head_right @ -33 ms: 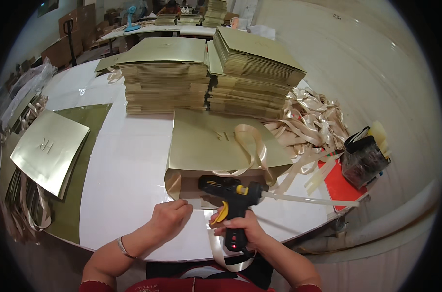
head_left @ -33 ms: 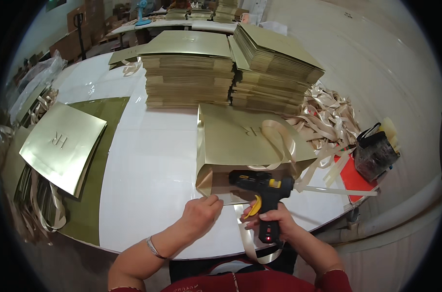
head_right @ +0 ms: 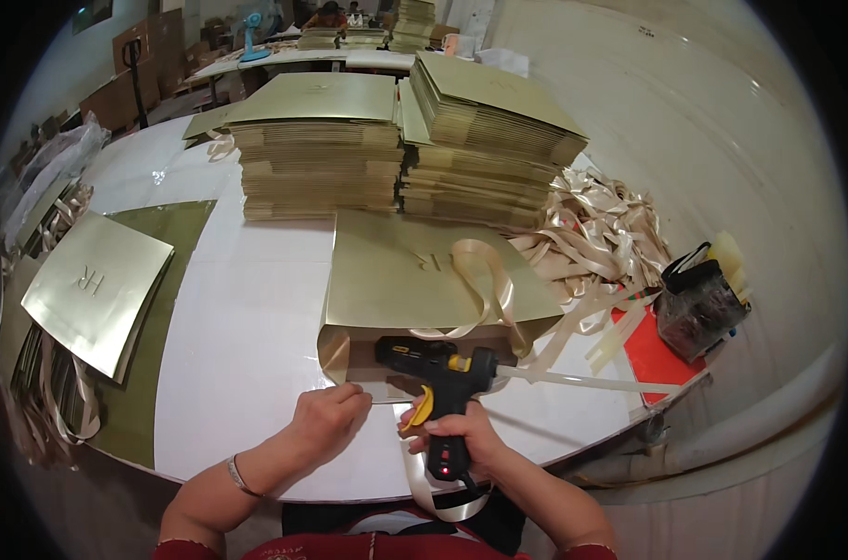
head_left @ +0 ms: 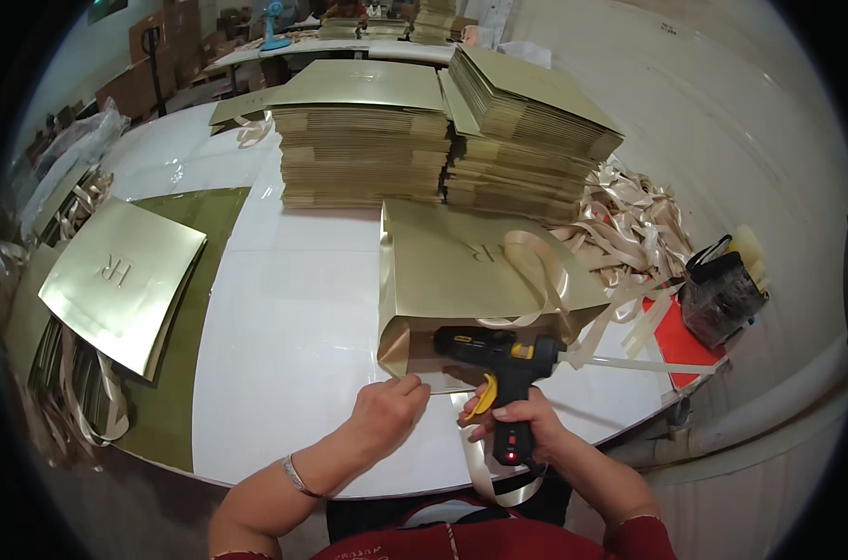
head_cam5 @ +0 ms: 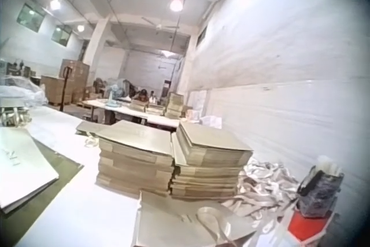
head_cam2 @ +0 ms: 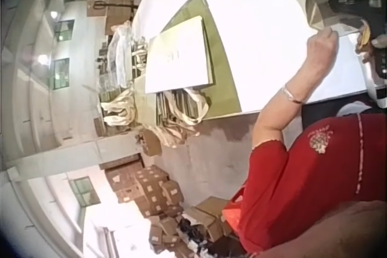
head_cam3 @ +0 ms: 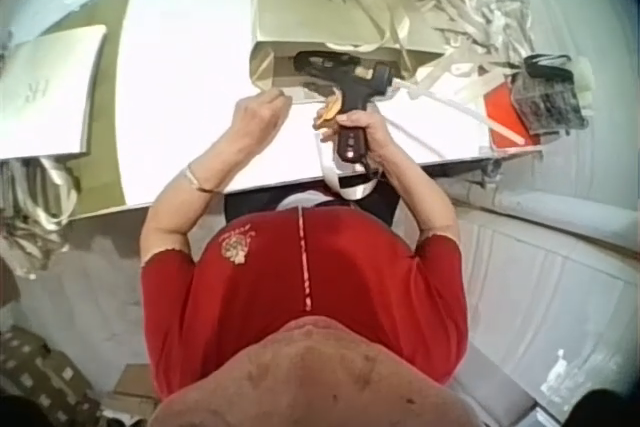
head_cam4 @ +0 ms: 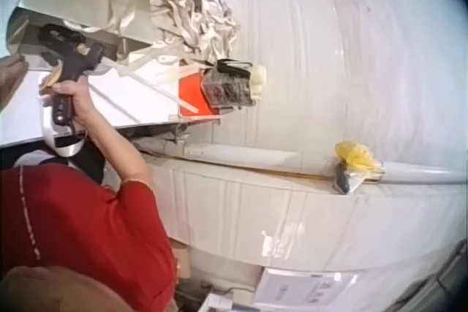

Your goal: Attaching ribbon handles to gold-colored paper bags using a hot glue gun.

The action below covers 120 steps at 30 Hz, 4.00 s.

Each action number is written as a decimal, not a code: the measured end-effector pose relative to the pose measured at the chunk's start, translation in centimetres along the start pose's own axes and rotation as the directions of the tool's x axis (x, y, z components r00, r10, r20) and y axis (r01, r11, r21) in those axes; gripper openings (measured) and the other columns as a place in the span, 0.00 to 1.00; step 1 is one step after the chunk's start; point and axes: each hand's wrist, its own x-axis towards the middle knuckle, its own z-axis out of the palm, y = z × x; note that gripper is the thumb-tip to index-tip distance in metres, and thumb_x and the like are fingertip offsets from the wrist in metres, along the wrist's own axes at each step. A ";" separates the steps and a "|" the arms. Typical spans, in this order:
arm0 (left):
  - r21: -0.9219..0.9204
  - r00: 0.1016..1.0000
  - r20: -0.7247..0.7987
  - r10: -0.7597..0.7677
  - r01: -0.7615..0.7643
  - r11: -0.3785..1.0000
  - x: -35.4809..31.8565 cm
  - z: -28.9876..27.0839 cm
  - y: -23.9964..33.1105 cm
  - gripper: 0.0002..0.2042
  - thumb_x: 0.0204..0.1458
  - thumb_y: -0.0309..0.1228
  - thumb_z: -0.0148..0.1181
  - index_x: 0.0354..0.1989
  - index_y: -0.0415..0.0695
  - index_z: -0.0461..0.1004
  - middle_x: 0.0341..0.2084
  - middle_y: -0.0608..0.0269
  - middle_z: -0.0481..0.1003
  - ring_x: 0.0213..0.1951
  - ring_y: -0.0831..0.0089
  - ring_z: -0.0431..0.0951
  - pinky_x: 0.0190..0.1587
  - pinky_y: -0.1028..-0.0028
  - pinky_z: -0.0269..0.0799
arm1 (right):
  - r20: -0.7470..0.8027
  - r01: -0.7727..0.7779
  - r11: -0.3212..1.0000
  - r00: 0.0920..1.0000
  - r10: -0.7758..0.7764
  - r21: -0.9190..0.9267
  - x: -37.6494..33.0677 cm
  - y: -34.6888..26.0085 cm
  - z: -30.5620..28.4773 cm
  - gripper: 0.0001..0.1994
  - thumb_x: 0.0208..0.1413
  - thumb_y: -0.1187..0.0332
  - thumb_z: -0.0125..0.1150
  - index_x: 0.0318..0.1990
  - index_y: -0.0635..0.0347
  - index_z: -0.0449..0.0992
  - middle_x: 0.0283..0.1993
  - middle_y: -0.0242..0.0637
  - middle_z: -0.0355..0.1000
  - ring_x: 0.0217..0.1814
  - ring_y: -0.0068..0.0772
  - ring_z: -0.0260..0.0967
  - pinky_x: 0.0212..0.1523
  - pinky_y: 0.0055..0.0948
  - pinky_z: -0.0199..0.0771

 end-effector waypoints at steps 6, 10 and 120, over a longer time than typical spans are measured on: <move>-0.004 1.000 0.006 0.003 -0.003 1.000 0.0 0.0 -0.1 0.03 0.43 0.23 0.59 0.25 0.44 0.72 0.24 0.64 0.71 0.24 0.67 0.77 0.23 0.69 0.72 | -0.048 -0.018 1.000 0.999 0.017 -0.015 2.6 0.8 0.5 0.19 0.45 0.73 0.60 0.47 0.66 0.69 0.42 0.47 0.75 0.43 0.44 0.76 0.34 0.36 0.81; 0.001 1.000 0.025 0.002 -0.002 1.000 -0.1 0.1 -0.3 0.03 0.43 0.23 0.61 0.26 0.44 0.73 0.25 0.64 0.73 0.24 0.67 0.77 0.23 0.70 0.72 | -0.078 0.023 0.997 0.997 -0.028 -0.073 1.2 -0.1 0.4 0.20 0.44 0.73 0.59 0.47 0.66 0.69 0.42 0.47 0.75 0.44 0.44 0.76 0.33 0.35 0.81; 0.190 0.820 0.085 -0.565 0.543 0.818 2.3 0.4 -7.5 0.26 0.51 0.37 0.56 0.57 0.35 0.68 0.63 0.34 0.53 0.65 0.47 0.52 0.65 0.57 0.50 | -0.367 -0.100 0.438 0.726 -0.582 -0.893 7.0 -5.5 -9.0 0.16 0.44 0.72 0.60 0.41 0.74 0.72 0.28 0.42 0.74 0.27 0.42 0.73 0.22 0.41 0.71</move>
